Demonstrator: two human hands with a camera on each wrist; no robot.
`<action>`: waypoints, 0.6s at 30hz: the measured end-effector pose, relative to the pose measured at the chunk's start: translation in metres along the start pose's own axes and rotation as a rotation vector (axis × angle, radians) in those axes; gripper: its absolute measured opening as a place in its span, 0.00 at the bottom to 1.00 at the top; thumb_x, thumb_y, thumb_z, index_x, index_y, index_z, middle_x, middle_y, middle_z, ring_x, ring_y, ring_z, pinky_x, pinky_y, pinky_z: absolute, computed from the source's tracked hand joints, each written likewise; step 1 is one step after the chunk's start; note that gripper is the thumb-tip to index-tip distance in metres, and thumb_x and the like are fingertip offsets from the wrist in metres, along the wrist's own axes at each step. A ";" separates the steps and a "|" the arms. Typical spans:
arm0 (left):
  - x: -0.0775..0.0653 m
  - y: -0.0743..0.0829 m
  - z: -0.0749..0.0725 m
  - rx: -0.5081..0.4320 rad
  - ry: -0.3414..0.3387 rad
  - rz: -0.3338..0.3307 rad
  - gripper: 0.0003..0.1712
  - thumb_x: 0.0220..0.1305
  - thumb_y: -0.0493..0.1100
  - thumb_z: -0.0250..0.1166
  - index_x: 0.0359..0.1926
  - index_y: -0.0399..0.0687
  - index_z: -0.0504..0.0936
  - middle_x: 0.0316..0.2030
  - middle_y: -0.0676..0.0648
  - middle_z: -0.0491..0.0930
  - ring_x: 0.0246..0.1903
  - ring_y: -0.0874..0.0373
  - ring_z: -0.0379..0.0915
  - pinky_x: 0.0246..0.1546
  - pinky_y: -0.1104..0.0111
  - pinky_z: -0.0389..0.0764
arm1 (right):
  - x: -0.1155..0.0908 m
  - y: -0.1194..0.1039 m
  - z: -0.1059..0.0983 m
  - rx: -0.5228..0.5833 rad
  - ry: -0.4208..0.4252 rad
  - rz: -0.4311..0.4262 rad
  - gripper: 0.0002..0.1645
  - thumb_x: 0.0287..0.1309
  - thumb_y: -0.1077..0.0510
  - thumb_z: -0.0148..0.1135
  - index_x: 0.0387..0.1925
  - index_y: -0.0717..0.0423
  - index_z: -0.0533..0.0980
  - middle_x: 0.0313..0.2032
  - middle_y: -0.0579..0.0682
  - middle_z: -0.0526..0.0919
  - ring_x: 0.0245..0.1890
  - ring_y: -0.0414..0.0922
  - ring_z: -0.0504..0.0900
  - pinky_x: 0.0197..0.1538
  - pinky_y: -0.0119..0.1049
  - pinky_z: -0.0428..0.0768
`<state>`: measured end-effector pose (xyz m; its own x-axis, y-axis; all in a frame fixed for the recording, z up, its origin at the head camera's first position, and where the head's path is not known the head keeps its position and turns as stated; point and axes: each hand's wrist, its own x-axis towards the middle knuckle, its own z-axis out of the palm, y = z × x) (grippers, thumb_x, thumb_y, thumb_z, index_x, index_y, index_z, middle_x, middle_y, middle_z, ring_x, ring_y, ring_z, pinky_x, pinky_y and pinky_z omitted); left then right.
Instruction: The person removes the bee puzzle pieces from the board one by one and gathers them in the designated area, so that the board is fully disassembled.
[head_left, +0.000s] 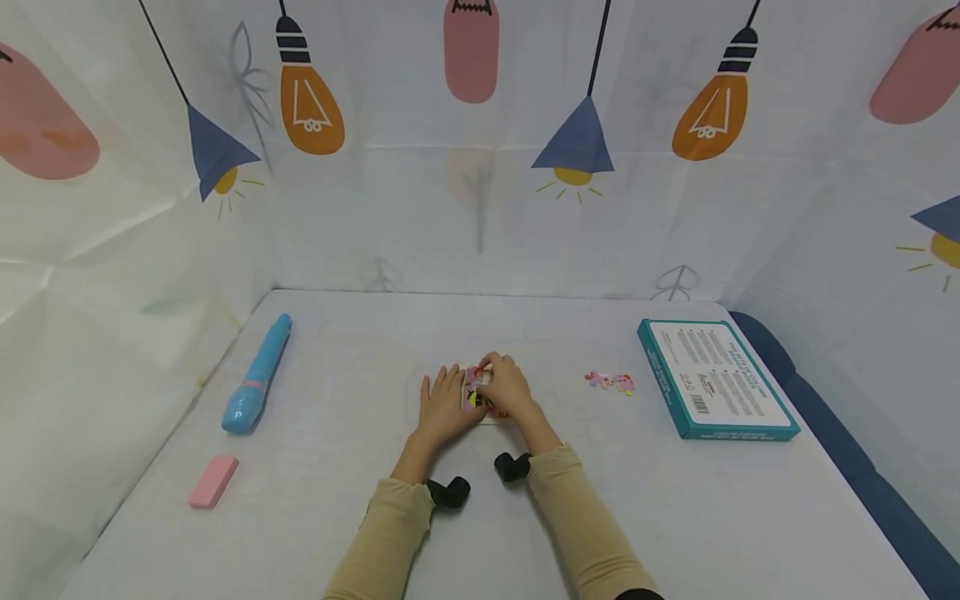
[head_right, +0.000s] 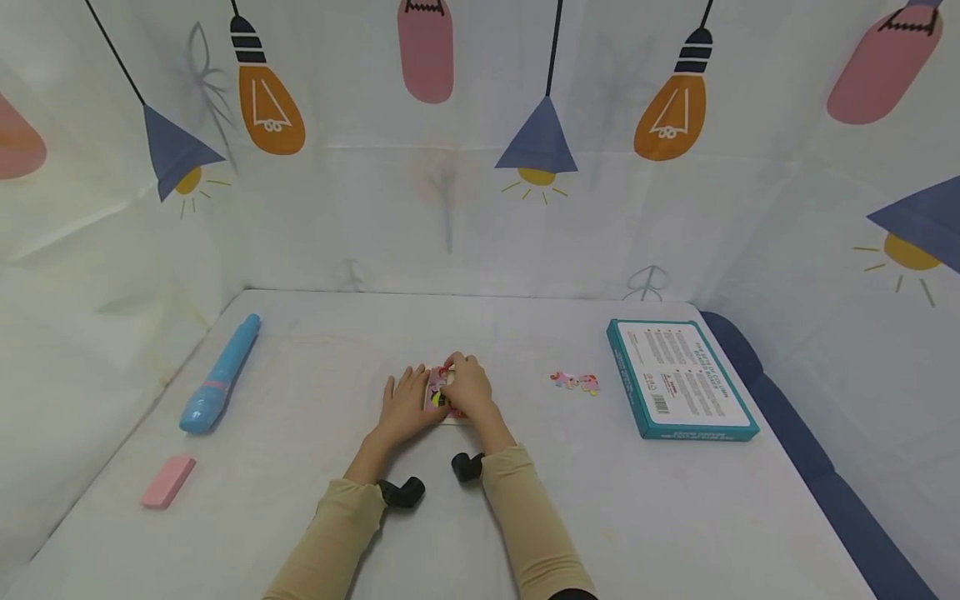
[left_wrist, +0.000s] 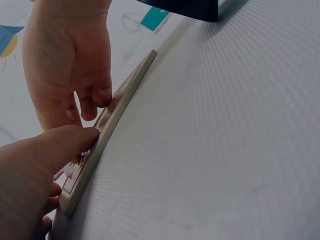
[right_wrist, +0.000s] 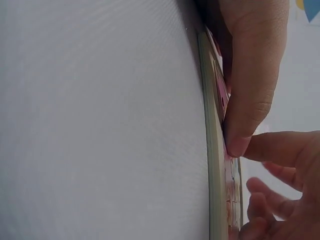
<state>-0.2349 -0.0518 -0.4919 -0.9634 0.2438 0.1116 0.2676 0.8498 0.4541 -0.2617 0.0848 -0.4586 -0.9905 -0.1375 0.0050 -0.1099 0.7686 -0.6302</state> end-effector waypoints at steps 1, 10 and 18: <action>0.000 0.000 0.000 0.002 0.000 0.001 0.46 0.53 0.63 0.61 0.65 0.37 0.62 0.66 0.39 0.59 0.68 0.43 0.47 0.65 0.45 0.41 | 0.000 0.000 0.000 0.031 0.007 -0.003 0.18 0.48 0.61 0.66 0.43 0.57 0.73 0.40 0.57 0.76 0.39 0.52 0.76 0.41 0.46 0.74; 0.000 0.000 0.001 -0.011 0.011 0.004 0.45 0.53 0.61 0.62 0.63 0.38 0.64 0.65 0.38 0.60 0.67 0.42 0.48 0.64 0.45 0.41 | 0.001 0.006 -0.002 0.288 0.051 -0.008 0.09 0.55 0.63 0.60 0.40 0.58 0.74 0.35 0.54 0.82 0.37 0.48 0.79 0.39 0.39 0.76; 0.001 -0.002 0.004 -0.008 0.012 0.003 0.46 0.52 0.61 0.63 0.64 0.36 0.63 0.66 0.38 0.60 0.68 0.42 0.47 0.64 0.44 0.40 | 0.000 0.018 -0.013 0.390 0.099 0.125 0.13 0.59 0.63 0.55 0.46 0.59 0.73 0.37 0.56 0.79 0.35 0.47 0.78 0.35 0.34 0.77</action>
<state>-0.2360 -0.0518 -0.4968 -0.9627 0.2403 0.1239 0.2703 0.8453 0.4608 -0.2650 0.1067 -0.4602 -0.9995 0.0171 -0.0279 0.0326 0.4791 -0.8772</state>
